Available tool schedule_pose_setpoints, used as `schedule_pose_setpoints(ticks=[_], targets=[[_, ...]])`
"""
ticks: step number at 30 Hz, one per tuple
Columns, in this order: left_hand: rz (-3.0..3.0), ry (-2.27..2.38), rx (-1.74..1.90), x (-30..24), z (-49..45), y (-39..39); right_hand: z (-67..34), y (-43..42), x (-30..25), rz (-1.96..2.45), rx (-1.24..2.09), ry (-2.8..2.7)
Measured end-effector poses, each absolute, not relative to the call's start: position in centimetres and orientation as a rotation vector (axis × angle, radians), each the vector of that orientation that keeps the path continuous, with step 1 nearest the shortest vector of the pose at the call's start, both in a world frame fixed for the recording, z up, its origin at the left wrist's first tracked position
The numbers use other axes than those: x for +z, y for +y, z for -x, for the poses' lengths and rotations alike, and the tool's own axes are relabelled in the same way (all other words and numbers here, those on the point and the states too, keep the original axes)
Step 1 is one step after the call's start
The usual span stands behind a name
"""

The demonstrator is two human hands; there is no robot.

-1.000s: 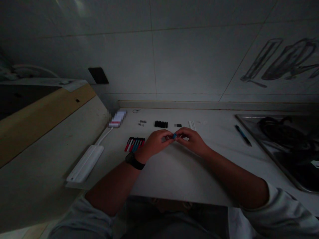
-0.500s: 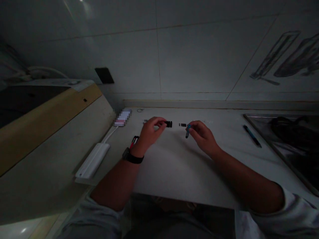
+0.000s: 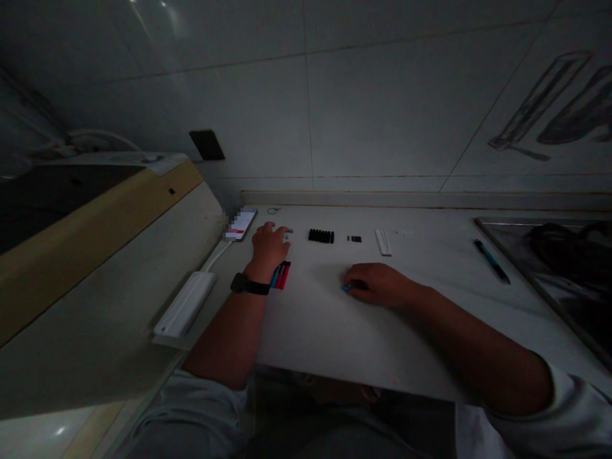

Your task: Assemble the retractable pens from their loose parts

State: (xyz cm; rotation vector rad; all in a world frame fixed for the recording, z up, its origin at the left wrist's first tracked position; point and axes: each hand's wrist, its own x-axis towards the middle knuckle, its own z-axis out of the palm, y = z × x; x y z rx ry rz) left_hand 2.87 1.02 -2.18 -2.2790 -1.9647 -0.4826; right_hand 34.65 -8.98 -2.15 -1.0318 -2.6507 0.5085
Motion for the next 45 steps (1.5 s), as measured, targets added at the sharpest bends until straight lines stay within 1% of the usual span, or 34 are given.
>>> schedule_pose_setpoints(ticks=[3,7,13,19,27,30,35,37,40,45], targets=[[2.274,-1.948,-0.428,-2.9,-2.9,1.2,-34.5,-9.2,-2.0,1.025,0.550,-2.683],[2.277,-1.935,-0.448,-3.0,-2.7,1.5,-34.4,-9.4,-1.7,1.024,0.556,-2.694],[2.277,-1.925,-0.493,-2.9,-2.6,1.6,-34.6,-9.5,-1.6,1.072,0.575,-2.559],[2.267,-1.936,-0.444,-2.8,-2.8,1.7,-34.6,-9.4,-1.2,1.060,0.513,-2.504],[2.332,-1.894,-0.456,-2.0,-3.7,1.0,-34.7,-9.2,-1.0,1.154,0.444,-2.472],[2.471,-1.811,-0.638,-1.3,-4.6,0.5,-34.9,-8.8,-1.2,1.207,0.408,-2.414],[3.020,-1.734,-1.299,-0.8,-7.4,-1.3,-35.6,-7.8,-1.8,1.269,0.311,-2.309],[3.171,-1.674,-1.495,-1.1,-8.6,-2.1,-36.0,-7.3,-1.9,1.280,0.250,-2.281],[3.337,-1.672,-1.604,-1.8,-9.9,-2.8,-36.6,-6.4,-1.8,1.322,0.143,-2.230],[3.383,-1.944,-1.820,-2.3,-10.3,-2.6,-36.7,-3.8,-1.6,1.379,-0.018,-2.290]])
